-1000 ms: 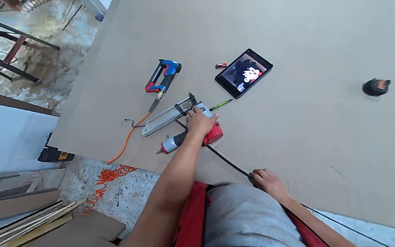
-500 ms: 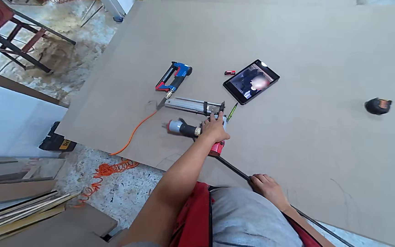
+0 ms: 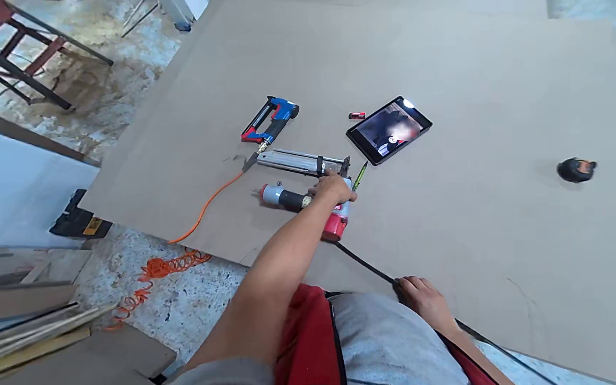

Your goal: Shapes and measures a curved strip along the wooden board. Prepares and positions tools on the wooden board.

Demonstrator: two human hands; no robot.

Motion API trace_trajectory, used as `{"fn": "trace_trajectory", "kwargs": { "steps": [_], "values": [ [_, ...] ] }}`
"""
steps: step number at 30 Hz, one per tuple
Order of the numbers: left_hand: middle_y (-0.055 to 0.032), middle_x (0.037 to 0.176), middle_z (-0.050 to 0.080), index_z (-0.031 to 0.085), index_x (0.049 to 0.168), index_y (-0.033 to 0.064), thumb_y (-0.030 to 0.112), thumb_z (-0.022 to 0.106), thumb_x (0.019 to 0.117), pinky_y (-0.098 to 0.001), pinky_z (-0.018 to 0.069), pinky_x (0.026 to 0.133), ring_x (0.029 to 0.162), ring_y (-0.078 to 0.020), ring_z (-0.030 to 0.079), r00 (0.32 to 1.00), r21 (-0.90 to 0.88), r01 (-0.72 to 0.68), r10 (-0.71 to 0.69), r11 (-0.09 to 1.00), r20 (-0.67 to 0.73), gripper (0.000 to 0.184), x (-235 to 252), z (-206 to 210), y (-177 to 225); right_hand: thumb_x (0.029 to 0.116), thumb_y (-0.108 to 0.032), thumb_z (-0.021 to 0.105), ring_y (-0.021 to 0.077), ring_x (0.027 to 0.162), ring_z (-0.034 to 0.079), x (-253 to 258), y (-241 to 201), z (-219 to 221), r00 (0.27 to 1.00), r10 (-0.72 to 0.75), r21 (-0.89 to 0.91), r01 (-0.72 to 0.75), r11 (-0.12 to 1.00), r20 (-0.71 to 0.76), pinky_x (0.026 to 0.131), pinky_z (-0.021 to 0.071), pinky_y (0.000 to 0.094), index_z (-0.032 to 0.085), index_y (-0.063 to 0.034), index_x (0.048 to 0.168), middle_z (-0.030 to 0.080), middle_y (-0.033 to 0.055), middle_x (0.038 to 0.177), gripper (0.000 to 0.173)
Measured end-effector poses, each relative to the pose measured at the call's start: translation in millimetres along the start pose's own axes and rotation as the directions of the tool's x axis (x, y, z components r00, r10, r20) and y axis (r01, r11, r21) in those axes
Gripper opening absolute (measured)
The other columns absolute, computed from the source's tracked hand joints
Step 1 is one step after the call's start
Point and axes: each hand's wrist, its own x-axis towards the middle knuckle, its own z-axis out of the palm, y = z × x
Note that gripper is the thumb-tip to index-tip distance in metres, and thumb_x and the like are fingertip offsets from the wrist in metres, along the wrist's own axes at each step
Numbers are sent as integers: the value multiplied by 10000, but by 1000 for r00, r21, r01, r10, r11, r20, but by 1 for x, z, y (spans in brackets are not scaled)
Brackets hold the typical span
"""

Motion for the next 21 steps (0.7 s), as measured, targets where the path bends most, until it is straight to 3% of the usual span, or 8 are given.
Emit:
{"fn": "trace_trajectory", "kwargs": {
  "steps": [4, 7, 9, 12, 15, 21],
  "values": [
    [-284, 1305, 612, 127, 1640, 122, 533, 900, 617, -680, 539, 898, 1107, -453, 659, 985, -57, -169, 170, 984, 16, 1346, -9, -20, -48, 1029, -226, 555, 316, 1051, 702, -43, 36, -31, 984, 170, -34, -169, 985, 55, 833, 601, 504, 721, -154, 1141, 726, 98, 1133, 212],
    [-269, 1389, 556, 104, 1655, 165, 450, 929, 638, -649, 540, 936, 1160, -426, 641, 949, -24, -314, 315, 949, 16, 1341, -27, -30, -91, 1001, -139, 586, 337, 1067, 697, -70, 70, -43, 978, 204, -65, -201, 977, 50, 855, 594, 527, 725, -132, 1148, 722, 113, 1150, 202],
    [-229, 1442, 528, 122, 1660, 200, 449, 920, 613, -623, 531, 975, 1210, -391, 621, 916, 90, -400, 400, 912, 23, 1340, -39, -25, -113, 995, -103, 599, 333, 1069, 693, -76, 79, -46, 978, 205, -63, -202, 977, 42, 860, 594, 517, 728, -118, 1136, 720, 110, 1153, 192],
    [-175, 1375, 576, 154, 1660, 237, 466, 916, 623, -582, 470, 1053, 1227, -354, 590, 873, 267, -484, 482, 833, 78, 1307, -55, -7, -133, 1014, -152, 571, 306, 1058, 695, -68, 79, -43, 990, 142, -58, -141, 988, 15, 864, 594, 479, 725, -115, 1112, 720, 97, 1128, 187],
    [-155, 1361, 594, 182, 1656, 213, 463, 911, 642, -575, 393, 1124, 1245, -332, 577, 835, 375, -540, 536, 753, 127, 1274, -60, 11, -146, 1031, -203, 536, 301, 1044, 696, -49, 70, -37, 996, 85, -34, -85, 996, -14, 860, 593, 467, 729, -114, 1102, 722, 92, 1105, 224],
    [-170, 1403, 572, 188, 1655, 238, 433, 907, 654, -603, 331, 1171, 1287, -346, 559, 820, 451, -564, 536, 692, 203, 1248, -56, 18, -159, 1001, -229, 541, 284, 1037, 684, -32, 56, -16, 999, 24, -38, -26, 999, -37, 870, 579, 458, 730, -125, 1098, 719, 76, 1091, 236]
  ]
}}
